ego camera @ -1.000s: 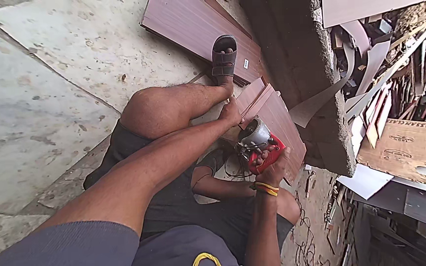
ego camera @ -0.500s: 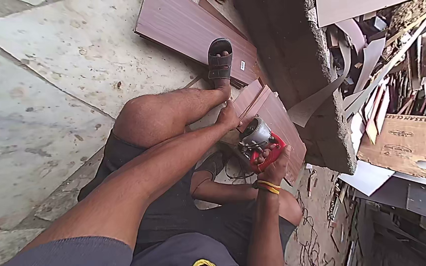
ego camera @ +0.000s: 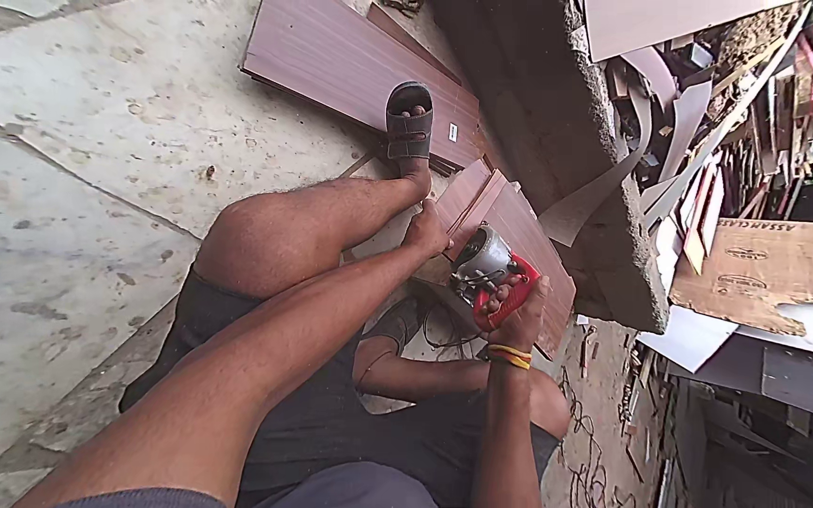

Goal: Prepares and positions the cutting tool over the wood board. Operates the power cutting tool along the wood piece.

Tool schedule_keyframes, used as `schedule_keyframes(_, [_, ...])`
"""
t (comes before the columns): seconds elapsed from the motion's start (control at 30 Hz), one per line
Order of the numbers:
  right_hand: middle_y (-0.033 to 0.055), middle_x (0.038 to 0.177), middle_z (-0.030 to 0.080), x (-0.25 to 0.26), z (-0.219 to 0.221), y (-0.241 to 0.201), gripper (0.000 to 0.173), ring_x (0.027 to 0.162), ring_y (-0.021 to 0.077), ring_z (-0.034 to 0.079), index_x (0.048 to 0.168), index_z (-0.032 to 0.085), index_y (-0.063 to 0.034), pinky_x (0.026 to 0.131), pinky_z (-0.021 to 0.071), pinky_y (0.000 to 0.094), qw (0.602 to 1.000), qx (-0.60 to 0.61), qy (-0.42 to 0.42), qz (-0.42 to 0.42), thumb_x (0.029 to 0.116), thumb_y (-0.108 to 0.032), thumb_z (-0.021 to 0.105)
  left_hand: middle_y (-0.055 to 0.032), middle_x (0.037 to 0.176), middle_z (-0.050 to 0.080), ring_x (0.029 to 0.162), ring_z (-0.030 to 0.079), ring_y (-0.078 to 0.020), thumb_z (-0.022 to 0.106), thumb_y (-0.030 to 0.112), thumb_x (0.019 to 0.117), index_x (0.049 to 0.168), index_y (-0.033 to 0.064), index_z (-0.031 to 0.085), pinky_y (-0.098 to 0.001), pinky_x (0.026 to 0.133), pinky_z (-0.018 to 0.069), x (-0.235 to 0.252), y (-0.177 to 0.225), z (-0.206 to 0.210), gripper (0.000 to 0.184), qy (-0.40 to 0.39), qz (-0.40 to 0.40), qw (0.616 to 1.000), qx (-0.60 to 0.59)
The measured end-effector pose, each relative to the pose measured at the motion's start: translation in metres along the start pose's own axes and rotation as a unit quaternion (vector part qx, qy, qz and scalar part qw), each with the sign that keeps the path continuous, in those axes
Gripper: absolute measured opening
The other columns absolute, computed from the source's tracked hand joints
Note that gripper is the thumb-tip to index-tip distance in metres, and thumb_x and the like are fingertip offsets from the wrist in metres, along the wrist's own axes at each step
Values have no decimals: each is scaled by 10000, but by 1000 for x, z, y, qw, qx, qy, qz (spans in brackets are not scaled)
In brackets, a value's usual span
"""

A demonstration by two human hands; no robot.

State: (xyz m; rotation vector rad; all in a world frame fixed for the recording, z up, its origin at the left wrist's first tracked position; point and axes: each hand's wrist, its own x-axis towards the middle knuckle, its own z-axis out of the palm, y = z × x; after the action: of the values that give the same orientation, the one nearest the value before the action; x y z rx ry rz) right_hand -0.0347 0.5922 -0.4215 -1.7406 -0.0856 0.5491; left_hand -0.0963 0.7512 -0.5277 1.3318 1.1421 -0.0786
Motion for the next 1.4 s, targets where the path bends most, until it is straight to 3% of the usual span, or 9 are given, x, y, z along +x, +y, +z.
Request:
schedule_keyframes(0.53, [3, 520, 506, 12, 3, -3, 626, 371, 117, 499, 892, 563, -76, 344, 469, 290, 1000, -12, 7, 9, 1114, -544, 212, -246, 1187, 655, 1050, 706, -373, 895, 192, 774, 1465, 3, 322, -539, 918, 580, 2, -1, 0, 917, -2, 1, 1000, 2])
schedule_keyframes(1.4, [3, 510, 508, 19, 13, -11, 632, 369, 133, 511, 882, 563, -89, 346, 480, 319, 999, -38, 20, 5, 1107, -565, 212, -253, 1221, 643, 1116, 684, -391, 890, 186, 780, 1457, 4, 326, -547, 944, 569, 2, 0, 0, 900, -6, -5, 1000, 0])
